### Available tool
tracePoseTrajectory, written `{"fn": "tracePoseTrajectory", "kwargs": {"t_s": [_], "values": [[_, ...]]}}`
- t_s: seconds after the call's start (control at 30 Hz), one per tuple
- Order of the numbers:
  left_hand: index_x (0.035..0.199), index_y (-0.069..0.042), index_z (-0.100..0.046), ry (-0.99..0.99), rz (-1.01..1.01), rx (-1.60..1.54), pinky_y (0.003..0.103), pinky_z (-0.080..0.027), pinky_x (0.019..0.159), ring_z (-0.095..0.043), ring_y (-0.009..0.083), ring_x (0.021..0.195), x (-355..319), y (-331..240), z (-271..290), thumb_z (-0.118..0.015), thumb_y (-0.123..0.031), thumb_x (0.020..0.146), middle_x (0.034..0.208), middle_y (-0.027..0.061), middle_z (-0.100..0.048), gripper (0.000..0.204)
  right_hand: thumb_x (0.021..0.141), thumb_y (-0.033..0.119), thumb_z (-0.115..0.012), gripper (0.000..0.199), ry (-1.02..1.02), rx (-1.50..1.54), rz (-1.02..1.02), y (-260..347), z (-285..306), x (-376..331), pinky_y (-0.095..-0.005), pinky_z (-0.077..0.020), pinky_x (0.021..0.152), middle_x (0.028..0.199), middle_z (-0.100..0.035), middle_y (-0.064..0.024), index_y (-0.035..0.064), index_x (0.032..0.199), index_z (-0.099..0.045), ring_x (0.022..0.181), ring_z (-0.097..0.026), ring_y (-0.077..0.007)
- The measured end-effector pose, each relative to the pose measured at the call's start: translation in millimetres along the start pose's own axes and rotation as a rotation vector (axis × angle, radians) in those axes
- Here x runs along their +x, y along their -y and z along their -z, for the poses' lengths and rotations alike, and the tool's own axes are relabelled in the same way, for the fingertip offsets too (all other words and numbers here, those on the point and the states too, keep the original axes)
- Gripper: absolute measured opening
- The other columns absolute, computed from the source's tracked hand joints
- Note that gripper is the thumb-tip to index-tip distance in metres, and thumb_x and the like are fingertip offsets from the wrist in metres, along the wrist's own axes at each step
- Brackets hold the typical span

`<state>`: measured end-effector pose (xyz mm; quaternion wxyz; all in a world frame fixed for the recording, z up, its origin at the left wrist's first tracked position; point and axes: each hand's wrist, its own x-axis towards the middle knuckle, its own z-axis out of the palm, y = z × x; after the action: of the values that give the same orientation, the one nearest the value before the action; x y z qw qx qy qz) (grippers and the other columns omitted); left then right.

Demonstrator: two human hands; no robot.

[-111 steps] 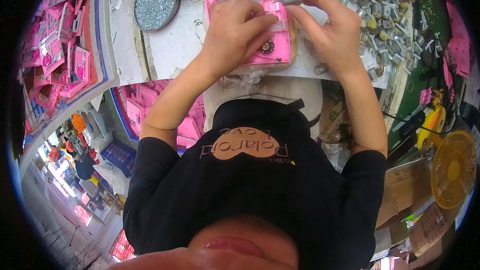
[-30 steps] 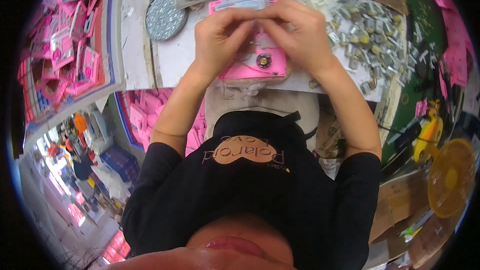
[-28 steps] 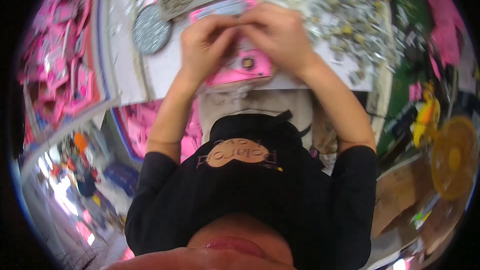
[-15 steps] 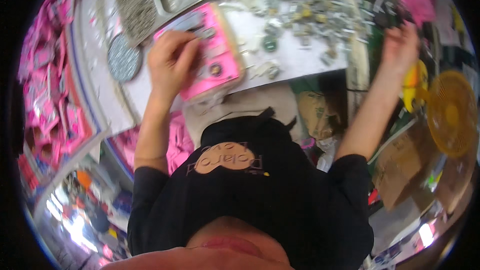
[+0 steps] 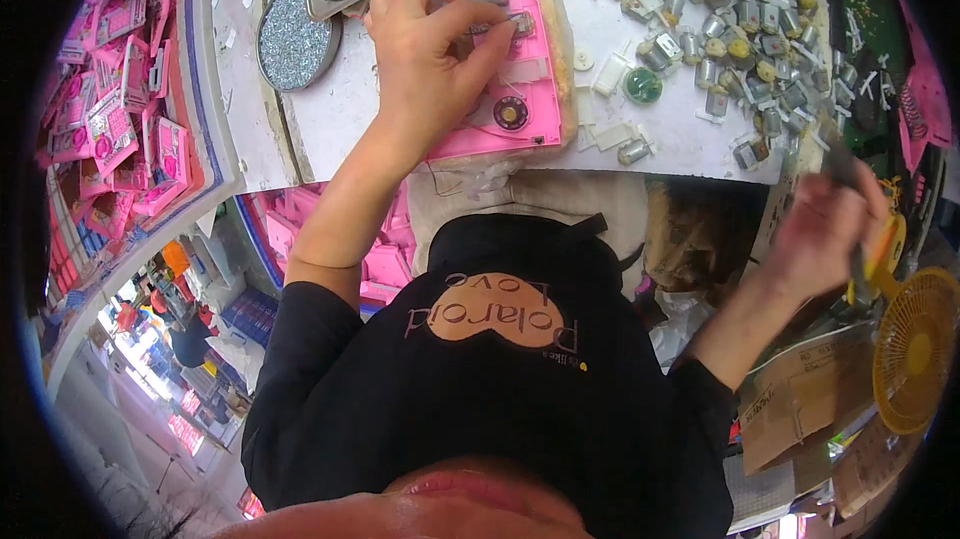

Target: Assembling the internal components of a pink electronic toy, including soldering wires and using an electric screwdriver to secure the casing.

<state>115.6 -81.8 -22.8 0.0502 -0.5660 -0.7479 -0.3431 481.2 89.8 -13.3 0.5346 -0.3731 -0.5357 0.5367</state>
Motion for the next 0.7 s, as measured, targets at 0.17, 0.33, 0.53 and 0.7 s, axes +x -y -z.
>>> {"fn": "tracePoseTrajectory", "kwargs": {"t_s": [0.17,0.33,0.53,0.7], "values": [[0.083,-0.015,-0.078,0.008,0.008,0.014,0.04,-0.037,0.083,-0.048,0.0257,0.095,0.7,-2.1,0.5,-0.083,-0.016,0.072,0.094,0.0017,-0.055,0.012,0.084,-0.004,-0.075,0.031,0.426,-0.213,0.036,-8.1,-118.1,-36.7,-0.0231,-0.0477,0.077,0.104,-0.067,-0.0118,-0.0043,0.114,-0.067,0.085,-0.061,-0.0125],[0.082,-0.016,-0.077,0.011,0.004,0.006,0.039,-0.036,0.081,-0.048,0.0246,0.092,1.8,1.2,-1.5,-0.083,-0.017,0.071,0.092,0.001,-0.054,0.012,0.087,0.002,-0.077,0.028,0.573,-0.241,0.108,-19.9,-146.6,-32.9,-0.022,-0.0481,0.075,0.101,-0.069,-0.0085,-0.0023,0.113,-0.068,0.085,-0.063,-0.0102],[0.081,-0.017,-0.077,-0.004,0.002,0.009,0.039,-0.036,0.08,-0.048,0.0236,0.089,1.4,2.3,-2.4,-0.083,-0.018,0.071,0.091,0.0005,-0.053,0.012,0.087,0.003,-0.078,0.028,0.577,-0.255,0.115,-22.7,-153.9,-32.7,-0.0224,-0.0492,0.073,0.099,-0.07,-0.0084,-0.0017,0.112,-0.068,0.082,-0.063,-0.0102],[0.081,-0.017,-0.077,0.002,0.0,0.01,0.039,-0.036,0.08,-0.049,0.0233,0.089,1.4,3.1,-2.6,-0.083,-0.019,0.071,0.091,0.0002,-0.054,0.012,0.086,0.003,-0.078,0.028,0.597,-0.28,0.118,-24.6,-156.0,-31.6,-0.0228,-0.0494,0.073,0.098,-0.07,-0.0089,-0.0014,0.112,-0.069,0.08,-0.063,-0.0105]]}}
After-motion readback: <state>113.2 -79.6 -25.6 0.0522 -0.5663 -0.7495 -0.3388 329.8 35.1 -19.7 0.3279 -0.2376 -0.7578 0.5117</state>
